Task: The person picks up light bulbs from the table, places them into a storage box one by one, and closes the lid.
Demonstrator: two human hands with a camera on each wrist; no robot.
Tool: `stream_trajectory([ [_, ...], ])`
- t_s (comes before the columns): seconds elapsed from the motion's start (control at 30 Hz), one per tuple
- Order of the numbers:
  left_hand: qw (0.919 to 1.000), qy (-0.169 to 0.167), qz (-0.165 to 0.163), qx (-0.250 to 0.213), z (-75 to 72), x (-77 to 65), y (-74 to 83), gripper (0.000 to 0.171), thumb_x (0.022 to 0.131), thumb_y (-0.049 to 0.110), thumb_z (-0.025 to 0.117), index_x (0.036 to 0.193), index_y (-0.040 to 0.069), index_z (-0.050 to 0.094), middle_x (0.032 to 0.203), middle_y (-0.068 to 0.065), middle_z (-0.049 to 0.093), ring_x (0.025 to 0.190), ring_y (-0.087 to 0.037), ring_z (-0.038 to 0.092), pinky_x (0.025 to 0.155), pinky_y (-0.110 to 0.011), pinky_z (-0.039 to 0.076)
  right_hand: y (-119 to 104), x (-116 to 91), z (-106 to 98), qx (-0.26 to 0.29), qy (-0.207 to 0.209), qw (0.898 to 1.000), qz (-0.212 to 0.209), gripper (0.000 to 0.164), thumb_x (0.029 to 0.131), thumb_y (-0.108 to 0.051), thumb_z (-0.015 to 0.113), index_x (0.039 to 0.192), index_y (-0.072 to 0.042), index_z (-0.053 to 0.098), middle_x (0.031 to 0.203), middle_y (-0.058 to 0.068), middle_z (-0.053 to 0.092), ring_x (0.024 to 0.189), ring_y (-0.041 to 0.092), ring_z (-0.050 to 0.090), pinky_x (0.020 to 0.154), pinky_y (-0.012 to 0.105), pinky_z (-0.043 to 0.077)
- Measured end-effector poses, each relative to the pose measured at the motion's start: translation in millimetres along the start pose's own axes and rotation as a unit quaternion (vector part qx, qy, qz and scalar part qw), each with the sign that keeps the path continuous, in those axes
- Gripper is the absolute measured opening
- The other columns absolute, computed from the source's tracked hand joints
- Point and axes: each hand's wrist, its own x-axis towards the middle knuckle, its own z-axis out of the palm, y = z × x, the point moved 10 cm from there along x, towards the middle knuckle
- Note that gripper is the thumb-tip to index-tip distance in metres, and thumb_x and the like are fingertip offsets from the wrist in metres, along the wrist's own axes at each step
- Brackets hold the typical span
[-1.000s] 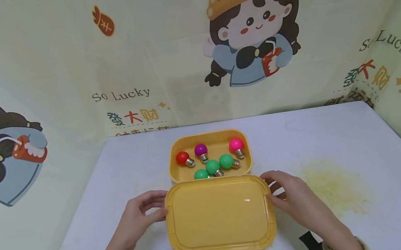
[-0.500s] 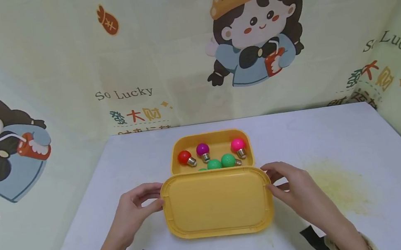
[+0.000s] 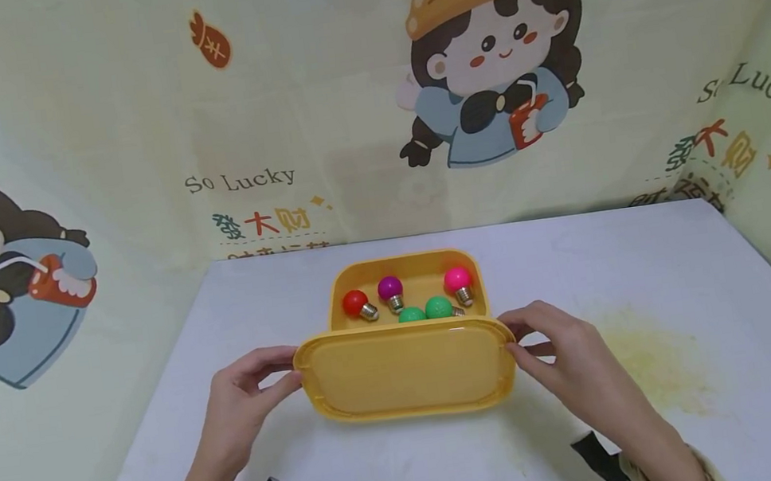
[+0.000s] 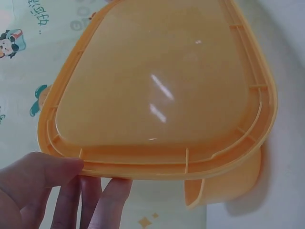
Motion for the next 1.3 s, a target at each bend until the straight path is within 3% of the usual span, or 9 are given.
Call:
stream_trajectory([
  [0.5, 0.9977, 0.035, 0.052, -0.025, -14.1, -6.7, 26.5, 0.022, 0.082, 0.0, 0.078, 0.104, 0.001, 0.074, 0.1, -0.003, 0.074, 0.096, -0.021, 0.069, 0.081, -0.031, 0.06, -33.6, -1.0, -20.7, -0.015, 0.049, 0.998, -0.047, 0.05, 0.068, 0.018, 0.08, 0.099, -0.019, 0.066, 0.098, -0.015, 0.062, 0.09, -0.008, 0.06, 0.07, 0.01, 0.055],
  [0.83, 0.9915, 0.043, 0.096, -0.077, -18.9, -10.8, 36.1, 0.022, 0.08, -0.008, 0.077, 0.101, -0.007, 0.073, 0.095, -0.006, 0.073, 0.09, -0.021, 0.07, 0.083, -0.033, 0.06, -47.4, -3.6, -29.2, -0.001, 0.082, 0.993, -0.087, 0.047, 0.064, 0.023, 0.078, 0.095, -0.009, 0.067, 0.093, -0.007, 0.063, 0.09, -0.005, 0.058, 0.077, 0.009, 0.053],
  [1.03, 0.9853, 0.04, 0.121, -0.113, -16.0, -9.2, 38.6, 0.02, 0.08, -0.012, 0.074, 0.1, -0.007, 0.073, 0.097, -0.008, 0.072, 0.092, -0.022, 0.07, 0.086, -0.034, 0.059, -44.7, -4.5, -32.0, -0.002, 0.099, 0.993, -0.069, 0.045, 0.063, 0.024, 0.078, 0.094, -0.008, 0.067, 0.092, -0.005, 0.064, 0.089, -0.006, 0.057, 0.08, 0.008, 0.052],
  [1.3, 0.9876, 0.038, 0.097, -0.117, -11.8, -5.7, 30.8, 0.018, 0.083, -0.007, 0.074, 0.1, -0.002, 0.073, 0.105, -0.011, 0.069, 0.098, -0.023, 0.07, 0.088, -0.033, 0.058, -38.6, -5.0, -30.5, 0.015, 0.127, 0.988, -0.085, 0.053, 0.059, 0.028, 0.078, 0.097, -0.009, 0.071, 0.093, -0.004, 0.064, 0.09, -0.005, 0.059, 0.082, 0.007, 0.051],
])
